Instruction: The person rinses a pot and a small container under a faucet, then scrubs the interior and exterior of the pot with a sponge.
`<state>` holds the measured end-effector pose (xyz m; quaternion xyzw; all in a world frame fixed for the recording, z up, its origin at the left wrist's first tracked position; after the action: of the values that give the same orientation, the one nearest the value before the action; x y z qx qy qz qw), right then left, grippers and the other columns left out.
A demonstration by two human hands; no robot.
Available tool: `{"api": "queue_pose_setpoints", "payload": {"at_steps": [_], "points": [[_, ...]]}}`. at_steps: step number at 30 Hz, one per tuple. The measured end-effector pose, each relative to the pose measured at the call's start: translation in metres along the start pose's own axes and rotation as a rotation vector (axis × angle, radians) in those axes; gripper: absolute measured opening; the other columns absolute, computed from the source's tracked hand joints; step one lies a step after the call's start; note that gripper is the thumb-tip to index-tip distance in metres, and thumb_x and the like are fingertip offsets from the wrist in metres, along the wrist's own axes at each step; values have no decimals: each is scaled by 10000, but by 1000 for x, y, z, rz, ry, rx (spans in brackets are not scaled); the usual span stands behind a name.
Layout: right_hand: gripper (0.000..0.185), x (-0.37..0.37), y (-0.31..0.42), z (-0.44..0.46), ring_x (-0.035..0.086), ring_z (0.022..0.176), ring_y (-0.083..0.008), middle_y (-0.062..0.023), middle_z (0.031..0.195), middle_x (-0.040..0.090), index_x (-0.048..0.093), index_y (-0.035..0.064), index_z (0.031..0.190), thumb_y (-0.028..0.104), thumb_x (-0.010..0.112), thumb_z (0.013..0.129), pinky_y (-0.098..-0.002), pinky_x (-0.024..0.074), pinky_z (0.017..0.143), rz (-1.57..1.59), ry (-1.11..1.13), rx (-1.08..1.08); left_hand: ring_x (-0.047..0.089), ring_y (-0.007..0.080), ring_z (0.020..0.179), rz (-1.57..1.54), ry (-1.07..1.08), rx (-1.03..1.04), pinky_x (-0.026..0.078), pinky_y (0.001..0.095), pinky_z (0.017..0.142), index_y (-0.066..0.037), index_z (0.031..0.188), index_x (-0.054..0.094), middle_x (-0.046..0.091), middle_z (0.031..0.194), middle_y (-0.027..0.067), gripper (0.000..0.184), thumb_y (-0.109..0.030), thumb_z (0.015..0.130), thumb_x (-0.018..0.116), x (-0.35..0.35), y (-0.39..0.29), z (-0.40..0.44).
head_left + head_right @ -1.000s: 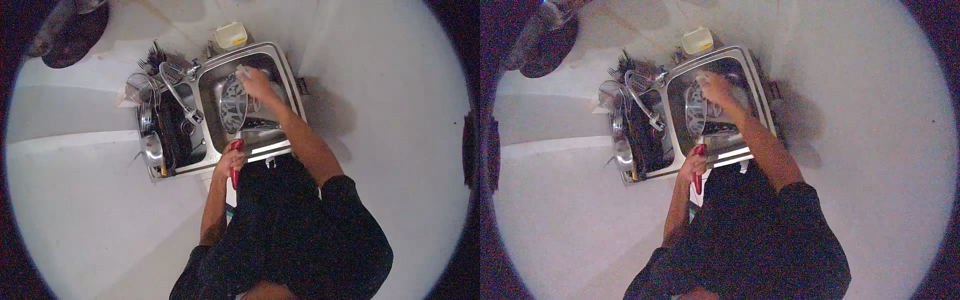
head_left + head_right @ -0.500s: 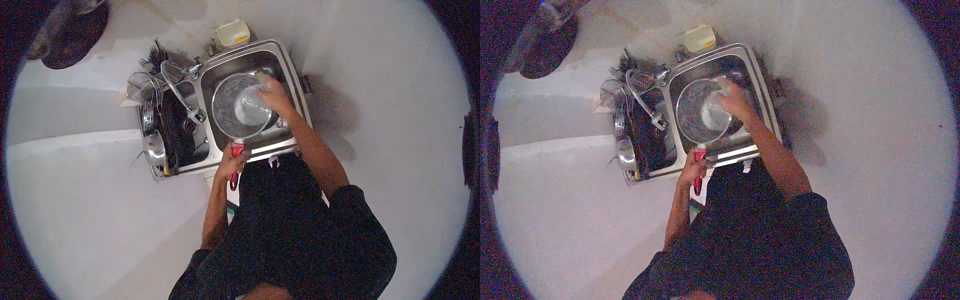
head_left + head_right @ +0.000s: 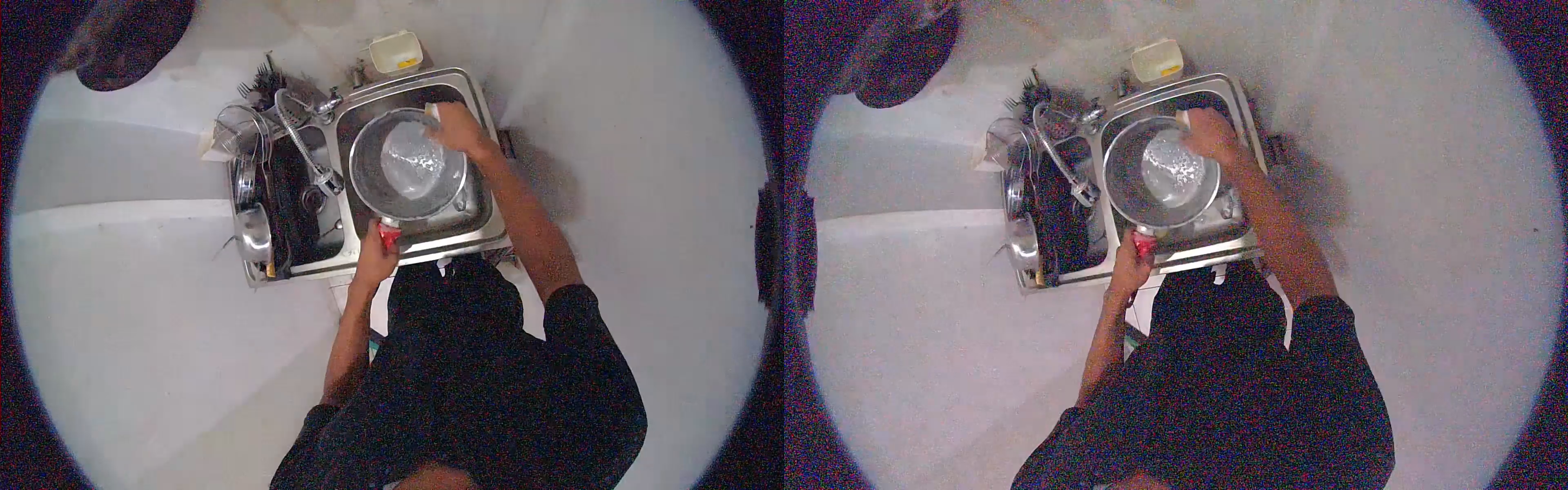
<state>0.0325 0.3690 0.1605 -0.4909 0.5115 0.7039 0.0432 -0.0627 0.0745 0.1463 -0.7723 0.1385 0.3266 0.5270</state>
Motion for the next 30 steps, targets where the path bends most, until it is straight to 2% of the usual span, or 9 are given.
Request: {"api": "queue_pose_setpoints", "payload": {"at_steps": [1, 6, 9, 12, 13, 19, 22, 25, 30], "points": [[269, 1, 5, 2, 643, 935, -401, -244, 917, 674, 677, 12, 946, 187, 712, 745, -486, 515, 833, -135, -24, -43, 631, 380, 948, -11, -15, 6, 490, 416, 829, 44, 1266, 376, 622, 995, 237, 549, -16, 751, 554, 0, 3, -1], [260, 1, 6, -7, 674, 898, -360, -201, 917, 692, 686, 35, 995, 193, 704, 790, -435, 530, 806, 160, -203, -51, 658, 301, 790, -99, -154, 213, 527, 392, 689, 26, 1192, 425, 633, 933, 177, 442, -32, 791, 601, -4, -16, -6], [254, -2, 10, -20, 686, 871, -334, -173, 910, 701, 692, 49, 1012, 209, 699, 815, -405, 534, 791, 323, -266, -87, 633, 193, 656, -833, 153, -350, 526, 321, 566, 2, 1109, 481, 629, 836, 118, 324, -83, 841, 642, 27, 29, -7], [234, -15, 22, -37, 689, 846, -317, -155, 895, 705, 696, 59, 1012, 214, 687, 837, -393, 536, 777, 346, -371, -156, 558, 123, 531, -1046, 344, -487, 490, 262, 474, -33, 1034, 514, 611, 727, 71, 237, -149, 880, 651, 40, 42, -2], [225, -20, 27, -41, 690, 839, -314, -151, 889, 706, 697, 62, 1011, 213, 681, 845, -392, 536, 772, 344, -420, -187, 494, 100, 489, -1001, 392, -479, 439, 250, 446, -45, 995, 527, 550, 623, 16, 256, -236, 893, 662, 41, 42, 1], [274, -22, 15, -40, 656, 980, -317, -179, 1049, 678, 647, 29, 1119, 105, 638, 856, -373, 502, 887, 258, -447, -71, 416, 54, 435, -648, 129, -428, 316, 235, 371, -80, 942, 482, 460, 573, -43, 320, -307, 883, 701, 17, 18, 12], [313, -33, 33, -76, 581, 1134, -327, -201, 1193, 608, 637, 34, 1144, 47, 610, 833, -401, 466, 959, 88, -773, -345, 393, 56, 412, -719, 204, -387, 300, 232, 349, -92, 973, 470, 442, 557, -50, 333, -309, 880, 706, 26, 24, 19], [370, -17, 58, -107, 507, 1225, -355, -212, 1286, 538, 627, 38, 1163, 20, 607, 794, -437, 437, 1002, 117, -564, -445, 398, 62, 434, -736, 223, -330, 310, 231, 346, -114, 1028, 491, 459, 612, -44, 323, -306, 879, 703, 30, 17, 19], [326, 40, 55, -80, 547, 1108, -365, -222, 1155, 570, 647, 27, 1093, 78, 607, 773, -448, 447, 985, -378, -166, -191, 457, 61, 516, -534, 125, -246, 366, 237, 453, -51, 981, 525, 497, 622, -35, 279, -261, 893, 686, 17, -1, 15]]}}
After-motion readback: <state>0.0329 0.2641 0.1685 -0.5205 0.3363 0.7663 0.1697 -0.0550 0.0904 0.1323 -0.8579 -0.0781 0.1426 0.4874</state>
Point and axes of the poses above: each hand's wrist, its own z-axis towards the middle knuckle, its own x-axis out of the palm, y = z × x, the point moved 8 cm from there along z, towards the middle knuckle
